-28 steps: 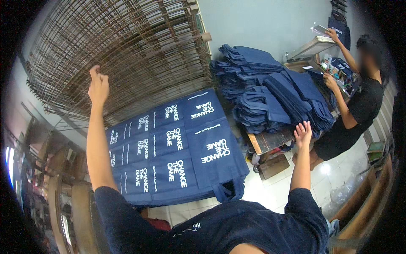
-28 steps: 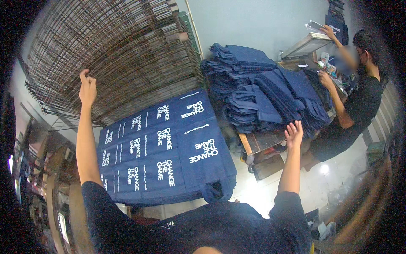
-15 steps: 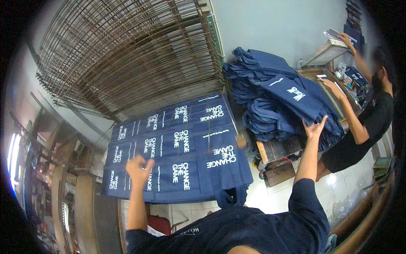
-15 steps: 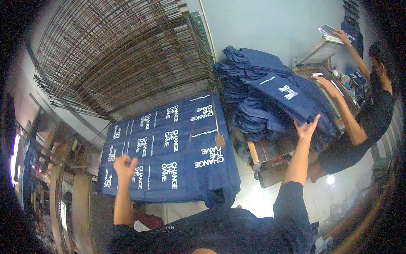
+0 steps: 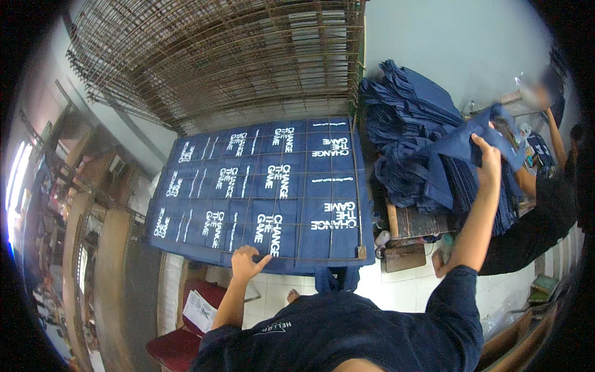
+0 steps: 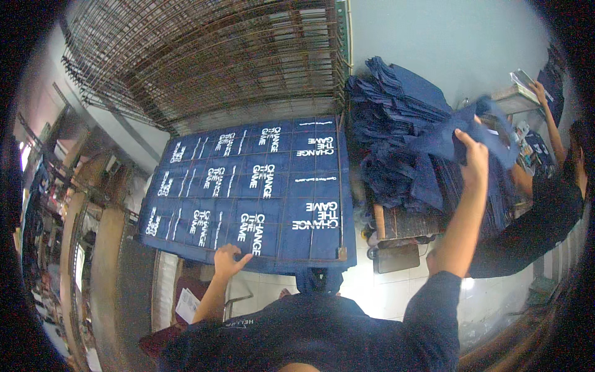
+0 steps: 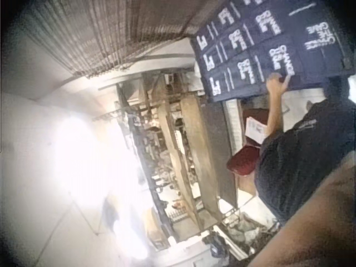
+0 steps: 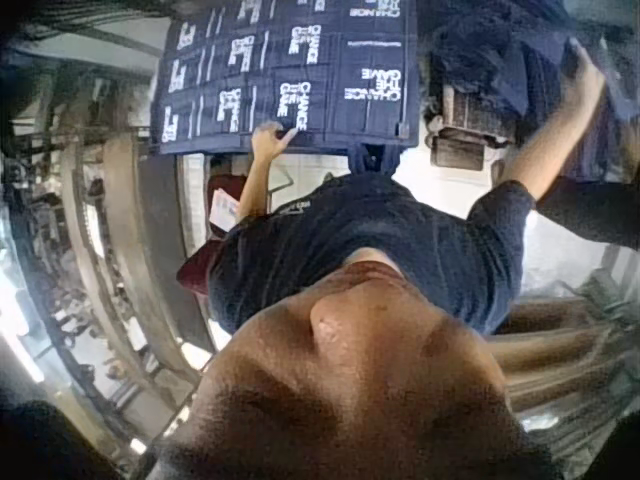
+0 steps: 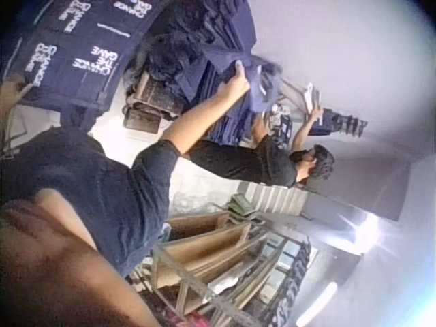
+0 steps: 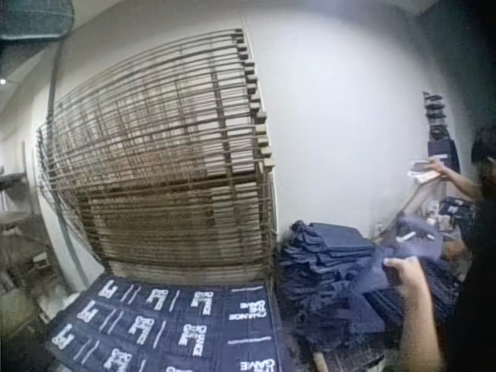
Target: The person repeatedly picks up blue tote bags from a pile, folds them flat, and stacks them on a table. A coworker is visible in the background performing similar folding actions.
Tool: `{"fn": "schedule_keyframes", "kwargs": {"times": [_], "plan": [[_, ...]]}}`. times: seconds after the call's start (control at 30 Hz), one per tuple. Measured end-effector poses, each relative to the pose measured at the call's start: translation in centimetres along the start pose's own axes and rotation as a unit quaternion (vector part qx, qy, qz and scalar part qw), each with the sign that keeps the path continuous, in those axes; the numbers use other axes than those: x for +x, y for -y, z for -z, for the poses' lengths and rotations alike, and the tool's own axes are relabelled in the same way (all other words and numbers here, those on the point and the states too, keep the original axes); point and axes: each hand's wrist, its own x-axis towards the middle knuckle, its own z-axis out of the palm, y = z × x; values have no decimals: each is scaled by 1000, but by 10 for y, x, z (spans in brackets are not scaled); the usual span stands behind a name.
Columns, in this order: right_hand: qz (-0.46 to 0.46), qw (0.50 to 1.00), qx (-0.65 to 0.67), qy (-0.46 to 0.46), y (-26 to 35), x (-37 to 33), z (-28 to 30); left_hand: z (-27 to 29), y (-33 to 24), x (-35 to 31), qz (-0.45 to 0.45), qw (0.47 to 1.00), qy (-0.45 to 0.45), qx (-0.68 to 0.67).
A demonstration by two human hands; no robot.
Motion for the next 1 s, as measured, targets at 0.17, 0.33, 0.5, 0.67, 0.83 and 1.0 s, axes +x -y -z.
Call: {"fn": "schedule_keyframes", "kwargs": {"times": [0.17,0.33,0.5,0.67,0.83,1.0], "plan": [[83,914,-295,265,77,-11,-42,33,-32,55,-40,992,-108,-46],[178,681,-517,487,134,-29,-101,49,-90,128,-57,957,-34,-284],[189,574,-580,547,171,-54,-157,60,-152,193,-122,865,81,-479],[220,640,-533,508,172,-58,-181,104,-175,210,-150,752,168,-619],[295,675,-556,384,129,-27,-182,155,-200,201,-78,772,118,-620],[232,803,-482,264,75,-38,-131,182,-183,205,8,747,109,-655]]}}
